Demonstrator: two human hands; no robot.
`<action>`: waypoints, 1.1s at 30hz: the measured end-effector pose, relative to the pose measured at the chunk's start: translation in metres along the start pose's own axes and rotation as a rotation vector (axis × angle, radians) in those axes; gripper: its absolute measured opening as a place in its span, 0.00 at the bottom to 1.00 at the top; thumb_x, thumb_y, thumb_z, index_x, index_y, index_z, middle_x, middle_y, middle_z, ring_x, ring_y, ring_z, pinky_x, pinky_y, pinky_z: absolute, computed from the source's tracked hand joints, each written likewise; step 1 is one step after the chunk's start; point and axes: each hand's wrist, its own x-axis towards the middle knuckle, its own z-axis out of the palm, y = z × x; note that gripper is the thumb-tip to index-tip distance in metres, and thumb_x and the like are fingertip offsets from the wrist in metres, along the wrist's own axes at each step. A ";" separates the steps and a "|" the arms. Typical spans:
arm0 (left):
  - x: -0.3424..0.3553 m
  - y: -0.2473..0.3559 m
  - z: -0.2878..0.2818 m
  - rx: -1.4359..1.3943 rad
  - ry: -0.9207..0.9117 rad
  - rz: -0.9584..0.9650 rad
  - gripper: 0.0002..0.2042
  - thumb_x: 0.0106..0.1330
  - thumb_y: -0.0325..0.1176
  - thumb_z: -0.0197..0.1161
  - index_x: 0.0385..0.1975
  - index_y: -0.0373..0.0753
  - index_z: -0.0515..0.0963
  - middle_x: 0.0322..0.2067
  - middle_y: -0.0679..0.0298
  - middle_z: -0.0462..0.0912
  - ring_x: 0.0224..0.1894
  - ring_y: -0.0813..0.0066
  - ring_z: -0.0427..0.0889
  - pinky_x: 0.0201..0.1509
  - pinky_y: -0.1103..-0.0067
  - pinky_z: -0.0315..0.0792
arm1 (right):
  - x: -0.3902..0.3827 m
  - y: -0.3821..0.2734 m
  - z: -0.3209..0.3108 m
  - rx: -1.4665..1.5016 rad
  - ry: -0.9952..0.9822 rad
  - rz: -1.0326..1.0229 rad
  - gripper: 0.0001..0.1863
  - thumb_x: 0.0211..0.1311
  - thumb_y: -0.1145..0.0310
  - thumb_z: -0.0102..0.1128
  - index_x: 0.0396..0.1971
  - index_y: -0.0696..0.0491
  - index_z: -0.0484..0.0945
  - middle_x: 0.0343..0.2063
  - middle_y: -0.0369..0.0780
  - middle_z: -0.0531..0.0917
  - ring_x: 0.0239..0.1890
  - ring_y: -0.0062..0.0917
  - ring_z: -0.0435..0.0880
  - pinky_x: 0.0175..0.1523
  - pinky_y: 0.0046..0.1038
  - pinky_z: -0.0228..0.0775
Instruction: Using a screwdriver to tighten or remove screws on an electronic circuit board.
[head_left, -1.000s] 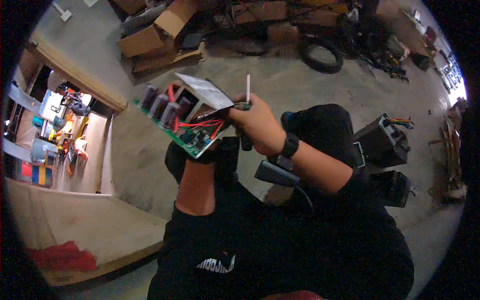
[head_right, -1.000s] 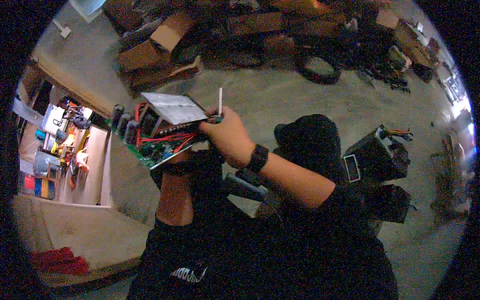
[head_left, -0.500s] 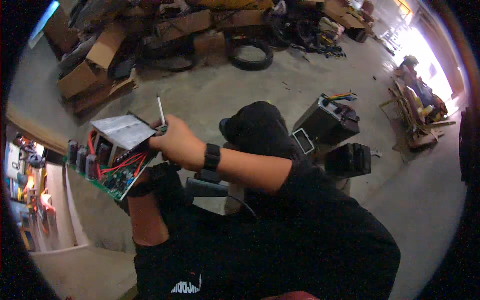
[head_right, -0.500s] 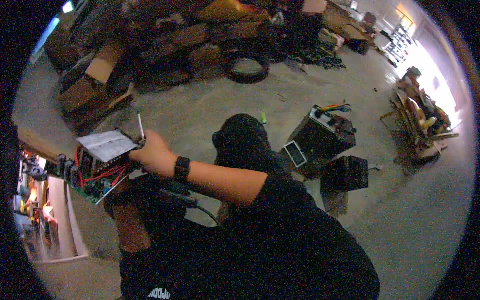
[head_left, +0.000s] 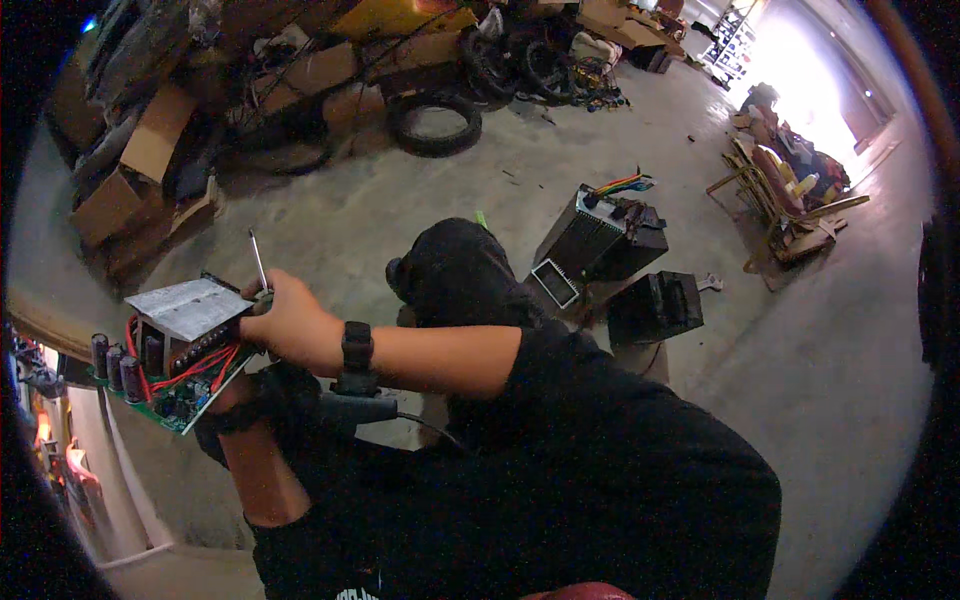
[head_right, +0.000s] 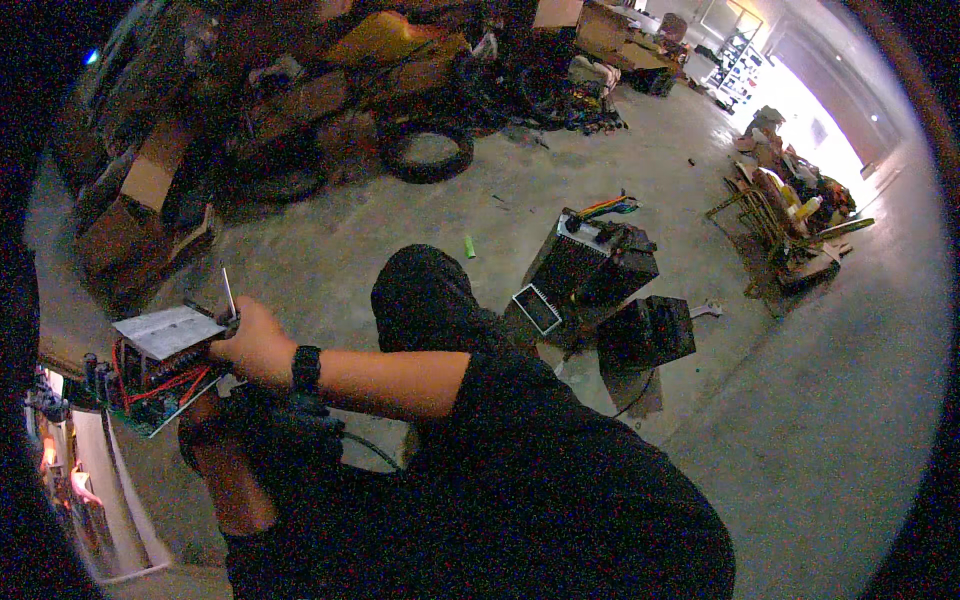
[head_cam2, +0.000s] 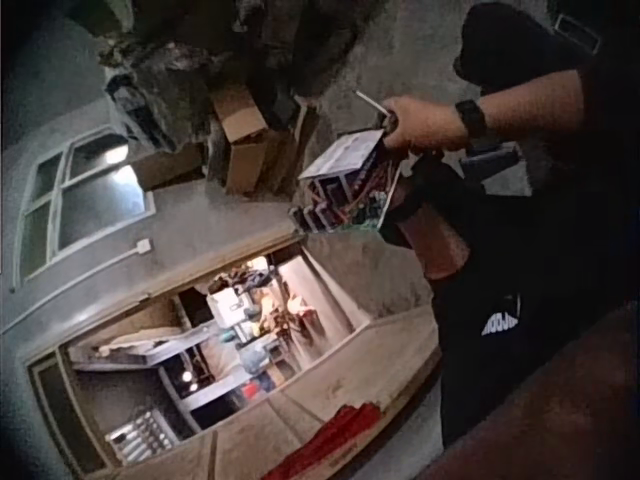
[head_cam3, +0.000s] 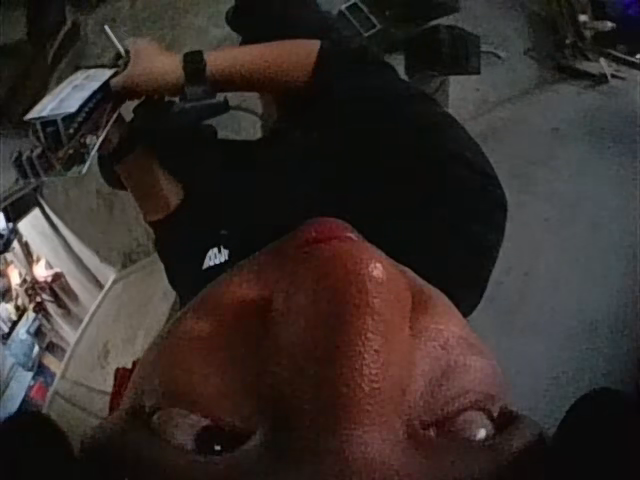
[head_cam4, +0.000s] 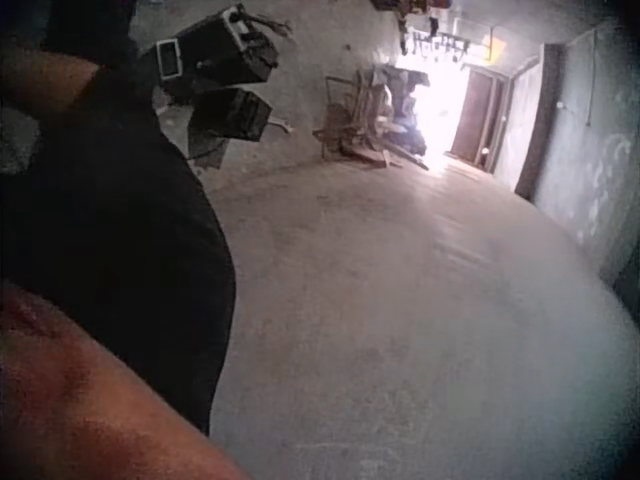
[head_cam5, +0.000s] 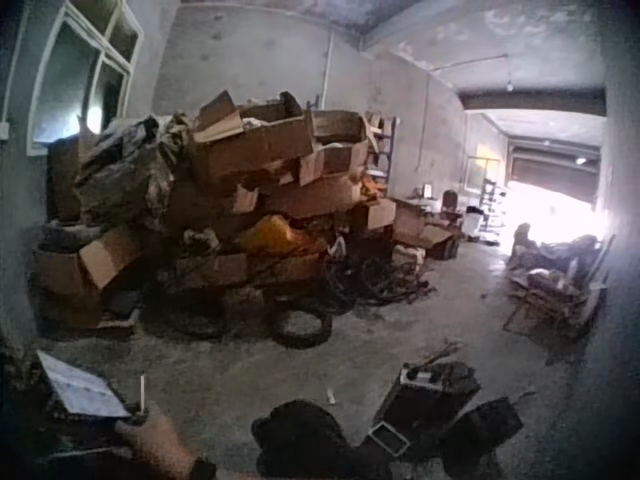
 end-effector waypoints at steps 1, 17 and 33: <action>0.000 -0.001 0.000 -0.002 -0.003 0.002 0.15 0.65 0.43 0.54 0.40 0.38 0.74 0.38 0.59 0.79 0.39 0.67 0.78 0.46 0.70 0.74 | 0.000 0.001 0.000 -0.003 0.003 -0.003 0.21 0.48 0.75 0.65 0.42 0.59 0.68 0.25 0.39 0.77 0.25 0.21 0.78 0.24 0.22 0.69; 0.002 -0.001 -0.005 0.011 -0.009 0.007 0.14 0.65 0.44 0.54 0.39 0.38 0.74 0.37 0.59 0.79 0.38 0.67 0.79 0.45 0.70 0.74 | -0.004 -0.007 0.004 0.010 0.048 -0.003 0.20 0.48 0.74 0.65 0.40 0.58 0.67 0.26 0.41 0.77 0.23 0.22 0.77 0.23 0.24 0.70; 0.000 -0.001 -0.008 0.016 -0.017 0.012 0.14 0.64 0.44 0.54 0.38 0.38 0.75 0.36 0.59 0.79 0.37 0.67 0.79 0.44 0.70 0.75 | -0.008 -0.018 0.003 0.032 -0.067 0.054 0.22 0.48 0.75 0.64 0.43 0.60 0.67 0.24 0.39 0.77 0.20 0.20 0.76 0.21 0.21 0.67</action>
